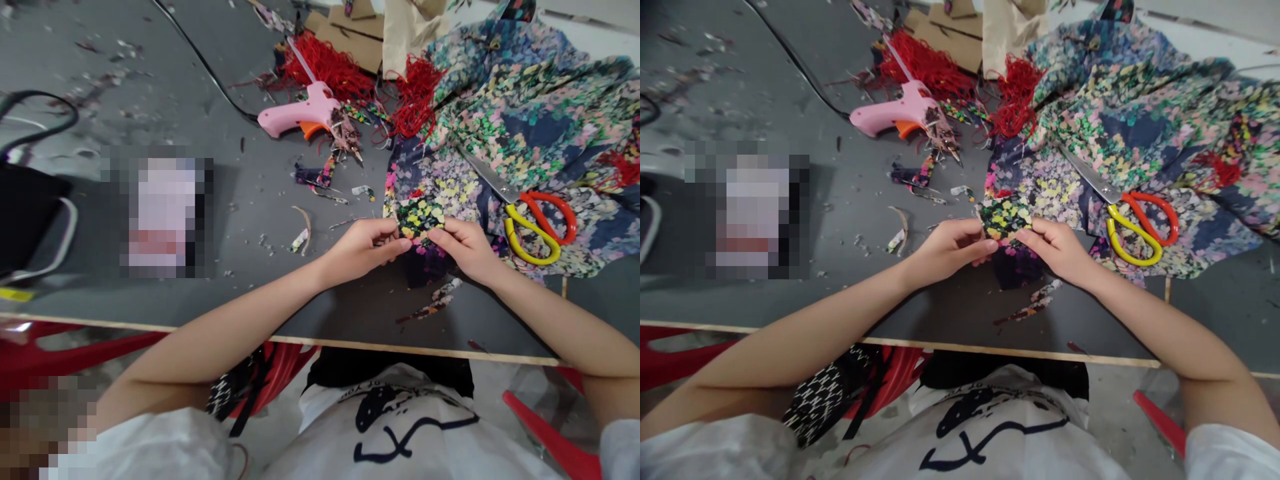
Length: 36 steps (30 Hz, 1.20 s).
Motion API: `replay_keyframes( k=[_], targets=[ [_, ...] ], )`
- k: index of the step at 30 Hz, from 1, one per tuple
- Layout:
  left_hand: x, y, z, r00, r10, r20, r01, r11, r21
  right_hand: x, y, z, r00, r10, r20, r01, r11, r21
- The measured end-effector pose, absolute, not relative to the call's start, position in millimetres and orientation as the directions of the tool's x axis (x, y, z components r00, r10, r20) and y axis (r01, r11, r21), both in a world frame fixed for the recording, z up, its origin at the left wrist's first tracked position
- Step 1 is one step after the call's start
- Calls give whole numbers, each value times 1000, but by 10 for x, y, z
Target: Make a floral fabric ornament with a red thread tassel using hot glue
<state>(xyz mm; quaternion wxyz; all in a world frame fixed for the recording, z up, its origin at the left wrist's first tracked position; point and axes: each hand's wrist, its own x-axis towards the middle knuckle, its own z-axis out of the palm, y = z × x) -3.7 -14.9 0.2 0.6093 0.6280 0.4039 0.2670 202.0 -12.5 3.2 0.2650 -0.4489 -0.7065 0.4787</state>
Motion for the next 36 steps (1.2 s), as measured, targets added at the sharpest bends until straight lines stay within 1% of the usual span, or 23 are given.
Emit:
replay_keyframes(
  k=[4, 8, 12, 16, 21, 25, 27, 31, 34, 36],
  targets=[
    [-35, -144, 7, 523, 837, -162, 201, 64, 978, 2025, -120, 35, -466, 884, -38, 361, 150, -921],
    [-38, -135, 13, 507, 837, -208, 211, 113, 971, 2019, -126, 34, -450, 892, -46, 371, 139, -918],
    [-40, -132, 10, 483, 848, -219, 169, 155, 973, 2010, -127, 34, -455, 889, -52, 387, 145, -911],
    [-37, -135, 8, 458, 860, -225, 157, 170, 973, 2008, -121, 31, -478, 878, -24, 391, 189, -901],
    [-30, -128, 37, 470, 860, -199, 161, 139, 977, 2011, -124, 31, -505, 863, -21, 393, 208, -896],
    [-38, -118, 60, 434, 890, -141, 187, 64, 980, 2007, -130, 40, -502, 865, -21, 396, 208, -894],
    [-51, -113, 66, 443, 887, -129, 208, 38, 977, 2006, -130, 41, -506, 863, -8, 388, 219, -895],
    [-69, -110, 60, 483, 862, -156, 203, 63, 977, 2011, -129, 41, -491, 871, -12, 387, 206, -899],
    [-68, -115, 35, 514, 847, -134, 136, 74, 988, 2015, -130, 46, -449, 893, -19, 392, 178, -903],
    [-64, -120, 17, 526, 841, -127, 138, 63, 988, 2016, -132, 49, -430, 903, -13, 390, 172, -905]
  ],
)
